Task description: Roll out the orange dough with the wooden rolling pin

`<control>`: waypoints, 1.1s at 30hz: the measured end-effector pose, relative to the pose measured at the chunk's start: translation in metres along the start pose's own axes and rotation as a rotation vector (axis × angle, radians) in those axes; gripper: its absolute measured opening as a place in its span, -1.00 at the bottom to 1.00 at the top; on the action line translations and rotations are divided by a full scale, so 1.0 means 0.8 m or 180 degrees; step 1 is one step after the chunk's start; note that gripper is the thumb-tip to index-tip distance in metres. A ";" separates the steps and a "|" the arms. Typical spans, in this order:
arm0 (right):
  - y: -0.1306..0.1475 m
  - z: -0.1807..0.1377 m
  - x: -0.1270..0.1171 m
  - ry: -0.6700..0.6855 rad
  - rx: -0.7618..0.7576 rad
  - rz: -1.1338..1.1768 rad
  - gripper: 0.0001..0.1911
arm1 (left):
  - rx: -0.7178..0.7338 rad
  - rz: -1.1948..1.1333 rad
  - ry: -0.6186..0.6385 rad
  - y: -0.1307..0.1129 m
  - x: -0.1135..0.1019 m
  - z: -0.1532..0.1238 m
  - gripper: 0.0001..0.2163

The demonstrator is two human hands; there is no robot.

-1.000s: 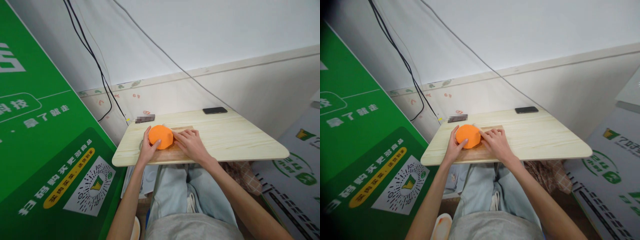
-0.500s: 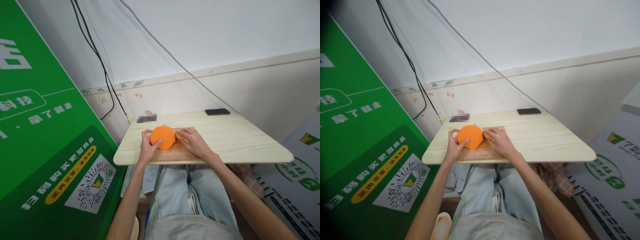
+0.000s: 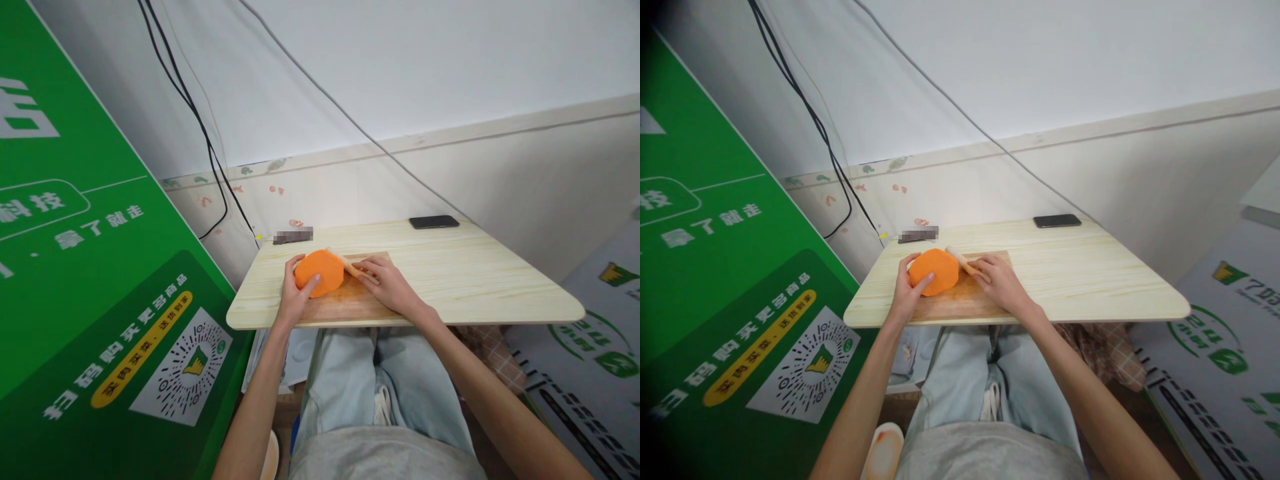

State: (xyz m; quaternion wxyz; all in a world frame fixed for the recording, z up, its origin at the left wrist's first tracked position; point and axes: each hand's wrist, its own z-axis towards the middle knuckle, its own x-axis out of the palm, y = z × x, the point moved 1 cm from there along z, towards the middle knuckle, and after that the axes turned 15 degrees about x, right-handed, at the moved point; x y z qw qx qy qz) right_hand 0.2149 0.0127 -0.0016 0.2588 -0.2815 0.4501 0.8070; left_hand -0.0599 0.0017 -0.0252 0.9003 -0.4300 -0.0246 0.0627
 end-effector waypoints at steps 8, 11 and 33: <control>0.001 -0.001 0.001 0.0009 0.0064 0.0095 -0.67 | 0.0093 -0.0164 -0.0255 -0.002 0.000 0.003 -0.55; -0.001 -0.001 0.002 0.0010 0.0053 0.0118 -0.67 | 0.0043 -0.0274 -0.0279 0.001 0.002 0.003 -0.48; -0.003 -0.001 0.005 -0.0041 0.0057 0.0198 -0.69 | -0.0054 0.0012 0.0138 0.010 -0.001 0.002 -0.54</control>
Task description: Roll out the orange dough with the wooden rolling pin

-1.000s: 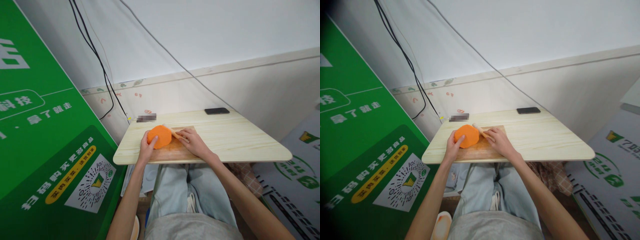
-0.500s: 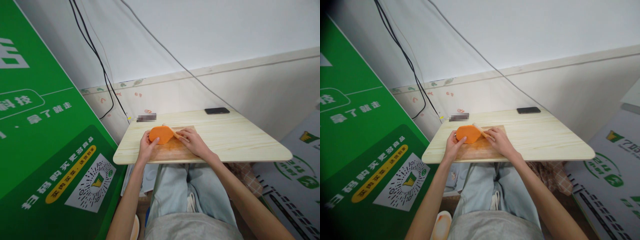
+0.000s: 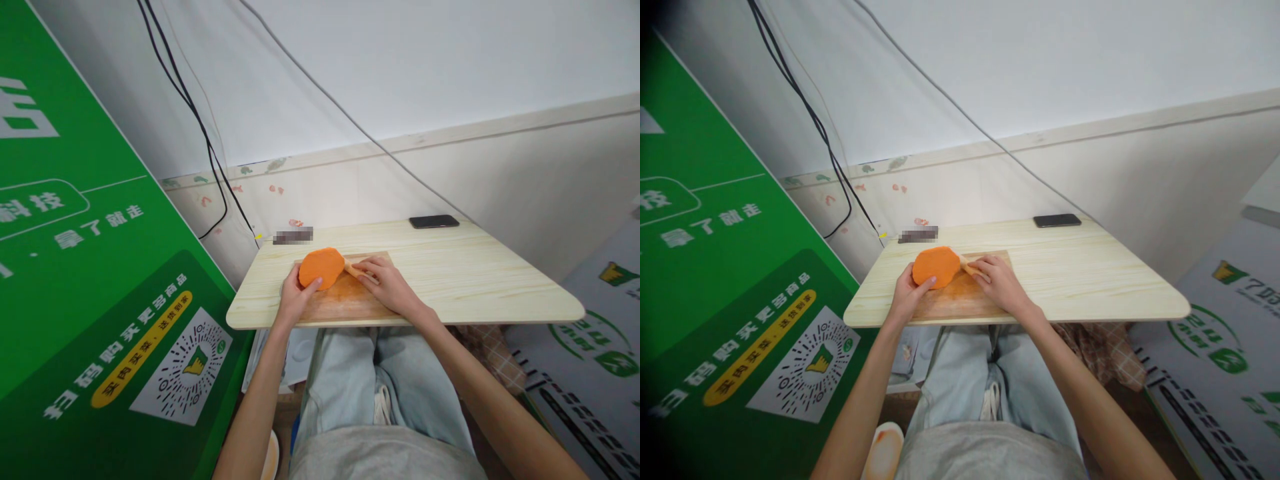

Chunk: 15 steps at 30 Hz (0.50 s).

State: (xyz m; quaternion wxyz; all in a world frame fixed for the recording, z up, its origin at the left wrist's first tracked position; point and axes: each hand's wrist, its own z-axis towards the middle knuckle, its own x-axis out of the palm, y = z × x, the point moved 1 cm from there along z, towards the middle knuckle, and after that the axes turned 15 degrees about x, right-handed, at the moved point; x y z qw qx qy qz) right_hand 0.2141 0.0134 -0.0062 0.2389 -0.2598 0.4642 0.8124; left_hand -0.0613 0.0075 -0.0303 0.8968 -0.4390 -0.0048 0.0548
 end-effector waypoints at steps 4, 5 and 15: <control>0.000 0.000 0.001 0.0000 -0.0027 -0.0062 -0.69 | -0.0045 0.0107 0.0056 0.003 0.001 -0.001 -0.50; 0.001 0.000 0.002 0.0007 -0.0041 -0.0097 -0.68 | -0.0025 0.0137 0.0069 0.003 0.001 -0.001 -0.49; 0.005 -0.004 0.003 0.0242 0.0041 -0.0421 -0.44 | 0.0106 0.0227 0.0099 0.000 0.003 0.000 -0.48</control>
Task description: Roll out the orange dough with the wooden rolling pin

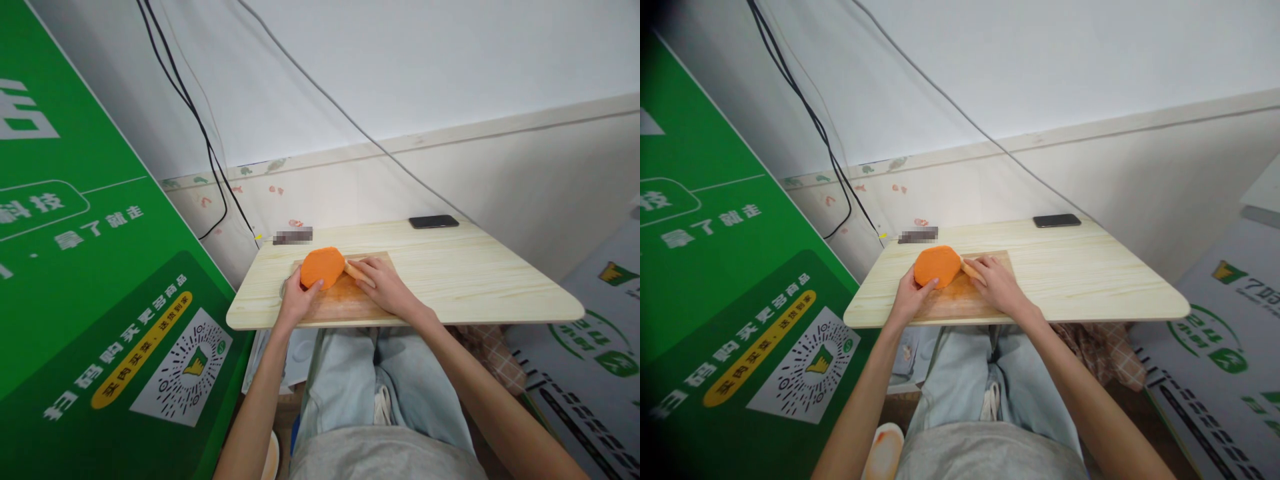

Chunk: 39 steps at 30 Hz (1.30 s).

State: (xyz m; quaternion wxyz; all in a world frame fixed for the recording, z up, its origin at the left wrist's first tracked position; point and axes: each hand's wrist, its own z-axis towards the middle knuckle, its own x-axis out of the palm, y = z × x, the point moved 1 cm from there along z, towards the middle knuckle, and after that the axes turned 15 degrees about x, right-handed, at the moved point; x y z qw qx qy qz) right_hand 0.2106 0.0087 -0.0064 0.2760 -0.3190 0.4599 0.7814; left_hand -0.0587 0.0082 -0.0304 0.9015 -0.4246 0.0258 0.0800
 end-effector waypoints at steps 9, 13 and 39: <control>-0.008 0.002 0.007 0.0048 0.0196 -0.0024 -0.45 | 0.0012 0.0113 0.0036 0.000 0.002 0.000 -0.60; -0.007 0.002 0.006 0.0084 0.0227 0.0004 -0.49 | -0.0035 0.0046 0.0030 0.002 0.003 0.001 -0.56; -0.005 0.000 0.008 -0.0009 0.0134 -0.0028 -0.51 | 0.0066 0.0232 -0.0064 -0.006 0.001 0.001 -0.53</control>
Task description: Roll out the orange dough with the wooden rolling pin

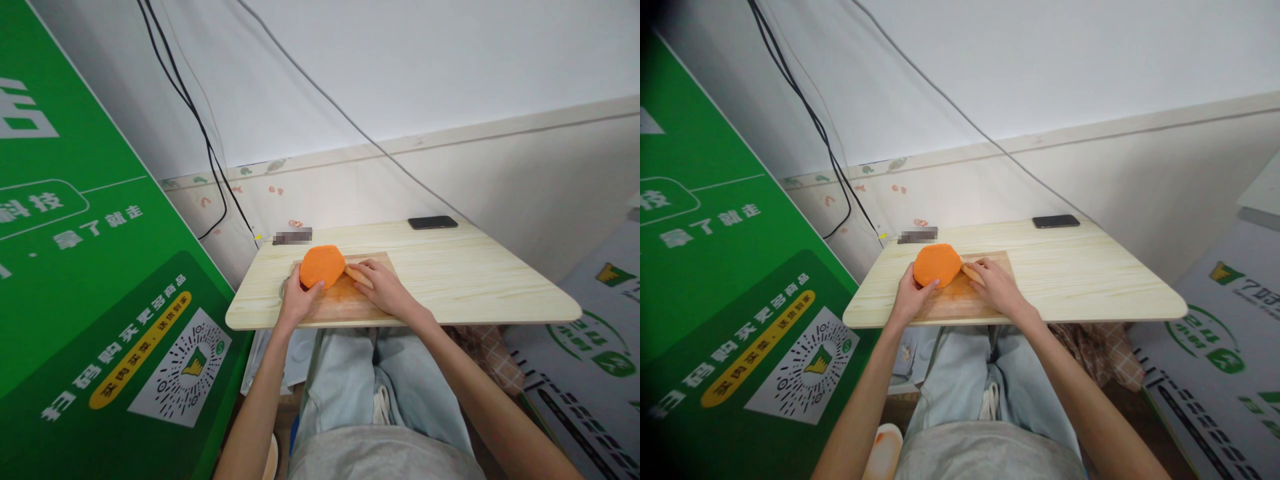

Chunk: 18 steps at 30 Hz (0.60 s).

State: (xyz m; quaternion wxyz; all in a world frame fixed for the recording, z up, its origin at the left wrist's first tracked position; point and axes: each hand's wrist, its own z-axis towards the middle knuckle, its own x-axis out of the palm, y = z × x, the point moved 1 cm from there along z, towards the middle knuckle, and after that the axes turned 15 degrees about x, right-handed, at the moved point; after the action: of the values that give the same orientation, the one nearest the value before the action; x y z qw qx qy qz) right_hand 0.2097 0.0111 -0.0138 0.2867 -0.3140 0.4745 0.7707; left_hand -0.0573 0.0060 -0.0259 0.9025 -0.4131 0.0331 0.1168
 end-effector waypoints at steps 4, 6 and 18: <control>0.001 0.000 0.000 -0.0035 -0.0049 0.0029 -0.52 | -0.0014 -0.0052 -0.0109 -0.004 0.002 -0.005 -0.55; 0.000 -0.001 0.000 -0.0032 -0.0045 0.0023 -0.52 | -0.0067 -0.0117 -0.0140 -0.005 0.003 -0.006 -0.48; -0.001 -0.001 0.001 -0.0017 0.0105 0.0163 -0.49 | -0.0107 -0.0109 -0.0001 -0.002 0.000 -0.001 -0.59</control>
State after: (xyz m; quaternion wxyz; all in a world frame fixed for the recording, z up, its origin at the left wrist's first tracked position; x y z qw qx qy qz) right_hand 0.2098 0.0111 -0.0151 0.2733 -0.2949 0.4943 0.7707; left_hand -0.0566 0.0046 -0.0249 0.8973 -0.4288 0.0239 0.1019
